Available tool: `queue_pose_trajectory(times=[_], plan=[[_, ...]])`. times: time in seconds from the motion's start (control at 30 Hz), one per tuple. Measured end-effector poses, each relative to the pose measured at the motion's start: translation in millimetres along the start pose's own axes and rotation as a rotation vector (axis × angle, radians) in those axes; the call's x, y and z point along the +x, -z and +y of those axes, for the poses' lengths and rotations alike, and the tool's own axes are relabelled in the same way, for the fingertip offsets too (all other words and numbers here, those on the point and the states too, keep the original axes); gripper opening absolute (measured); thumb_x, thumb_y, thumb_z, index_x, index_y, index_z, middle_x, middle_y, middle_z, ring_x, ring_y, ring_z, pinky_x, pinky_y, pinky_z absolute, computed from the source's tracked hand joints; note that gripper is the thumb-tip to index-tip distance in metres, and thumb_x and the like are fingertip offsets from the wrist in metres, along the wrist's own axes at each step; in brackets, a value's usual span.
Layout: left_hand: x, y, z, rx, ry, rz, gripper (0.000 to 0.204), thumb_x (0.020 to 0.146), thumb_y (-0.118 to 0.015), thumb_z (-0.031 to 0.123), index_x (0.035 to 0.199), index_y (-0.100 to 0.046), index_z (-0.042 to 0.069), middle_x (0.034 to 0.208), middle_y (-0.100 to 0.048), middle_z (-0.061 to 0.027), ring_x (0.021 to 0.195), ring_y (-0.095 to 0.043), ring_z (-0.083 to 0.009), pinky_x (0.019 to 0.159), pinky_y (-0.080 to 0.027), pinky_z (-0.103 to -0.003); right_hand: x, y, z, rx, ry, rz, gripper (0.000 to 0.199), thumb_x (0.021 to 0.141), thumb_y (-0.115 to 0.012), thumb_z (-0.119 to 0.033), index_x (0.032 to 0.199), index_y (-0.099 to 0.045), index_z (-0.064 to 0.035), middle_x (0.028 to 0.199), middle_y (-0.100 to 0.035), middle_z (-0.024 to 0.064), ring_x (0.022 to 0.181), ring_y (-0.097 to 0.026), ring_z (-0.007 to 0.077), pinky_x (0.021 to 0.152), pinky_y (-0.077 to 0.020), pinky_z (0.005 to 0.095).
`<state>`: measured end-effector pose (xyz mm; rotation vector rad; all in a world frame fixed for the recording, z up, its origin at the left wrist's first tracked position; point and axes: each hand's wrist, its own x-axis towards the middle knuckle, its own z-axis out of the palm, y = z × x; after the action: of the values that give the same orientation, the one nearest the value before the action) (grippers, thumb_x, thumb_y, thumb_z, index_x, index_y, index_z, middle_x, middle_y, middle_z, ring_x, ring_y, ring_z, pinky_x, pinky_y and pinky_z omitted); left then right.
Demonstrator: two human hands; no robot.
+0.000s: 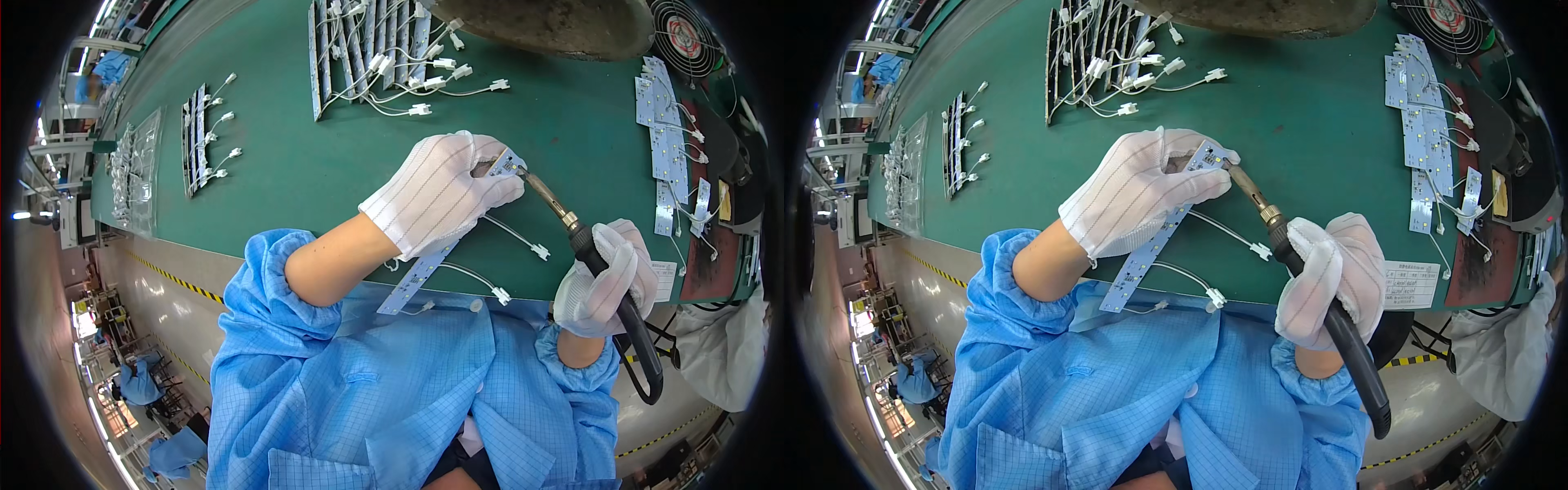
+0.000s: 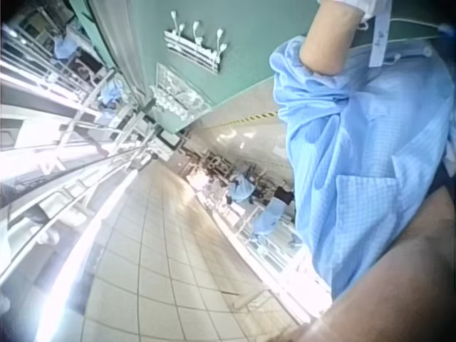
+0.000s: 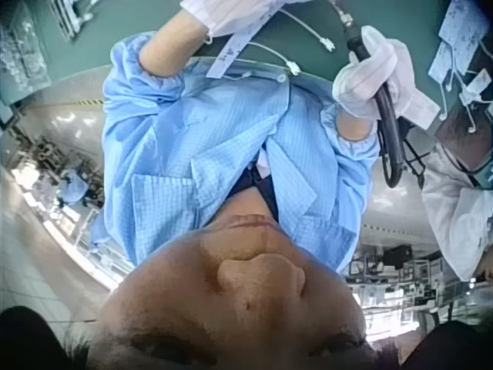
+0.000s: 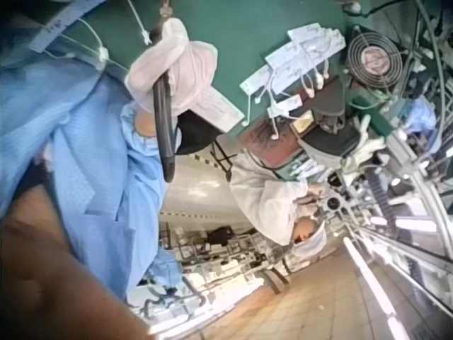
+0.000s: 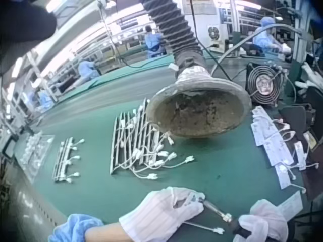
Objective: Soldering individual wires onto specific pads of LED light strips at an assembly station.
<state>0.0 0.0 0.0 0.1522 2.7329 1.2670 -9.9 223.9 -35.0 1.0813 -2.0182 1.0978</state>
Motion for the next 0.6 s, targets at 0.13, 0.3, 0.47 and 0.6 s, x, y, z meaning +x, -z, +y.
queue_pose_trajectory(times=[0.13,0.3,0.47,0.6], plan=[[0.6,0.3,1.2,0.000,0.030,0.002,0.033,0.080,-0.064,0.032,0.086,-0.062,0.000,0.076,-0.058,-0.0167,0.068,-0.056,-0.0338,0.060,-0.044,-0.040,12.1,-4.6,-0.8,0.102,0.061,0.037,0.020,0.084,-0.048,0.003,0.102,-0.046,0.0096,0.090,-0.057,0.0208,0.062,-0.058,0.0220,0.052,-0.0498,0.0323],[-9.0,5.1,14.9,0.246,0.089,0.249,0.050,0.075,-0.072,0.031,0.116,-0.056,0.007,0.079,-0.060,-0.0118,0.069,-0.058,-0.0244,0.063,-0.048,-0.034,10.7,-4.2,-3.0,-0.461,0.066,0.093,0.022,0.084,-0.050,0.005,0.103,-0.048,0.0150,0.092,-0.054,0.0167,0.068,-0.059,0.0202,0.054,-0.0537,0.0299],[-66.4,20.5,22.8,0.609,0.199,-0.140,0.048,0.076,-0.071,0.029,0.116,-0.052,0.010,0.083,-0.062,-0.0115,0.074,-0.062,-0.0277,0.065,-0.051,-0.038,11.5,-6.9,-8.3,-0.564,0.030,0.051,0.023,0.079,-0.055,0.006,0.100,-0.051,0.0136,0.090,-0.055,0.0145,0.070,-0.059,0.0213,0.063,-0.0546,0.0309],[-76.3,23.5,24.5,0.498,0.259,-0.095,0.039,0.078,-0.065,0.019,0.113,-0.054,0.008,0.084,-0.063,-0.0129,0.074,-0.063,-0.0297,0.065,-0.051,-0.036,25.8,-20.3,-22.6,-0.532,-0.133,0.149,0.018,0.074,-0.053,0.005,0.091,-0.059,0.0014,0.083,-0.063,0.0113,0.069,-0.060,0.0251,0.066,-0.0496,0.0340]])
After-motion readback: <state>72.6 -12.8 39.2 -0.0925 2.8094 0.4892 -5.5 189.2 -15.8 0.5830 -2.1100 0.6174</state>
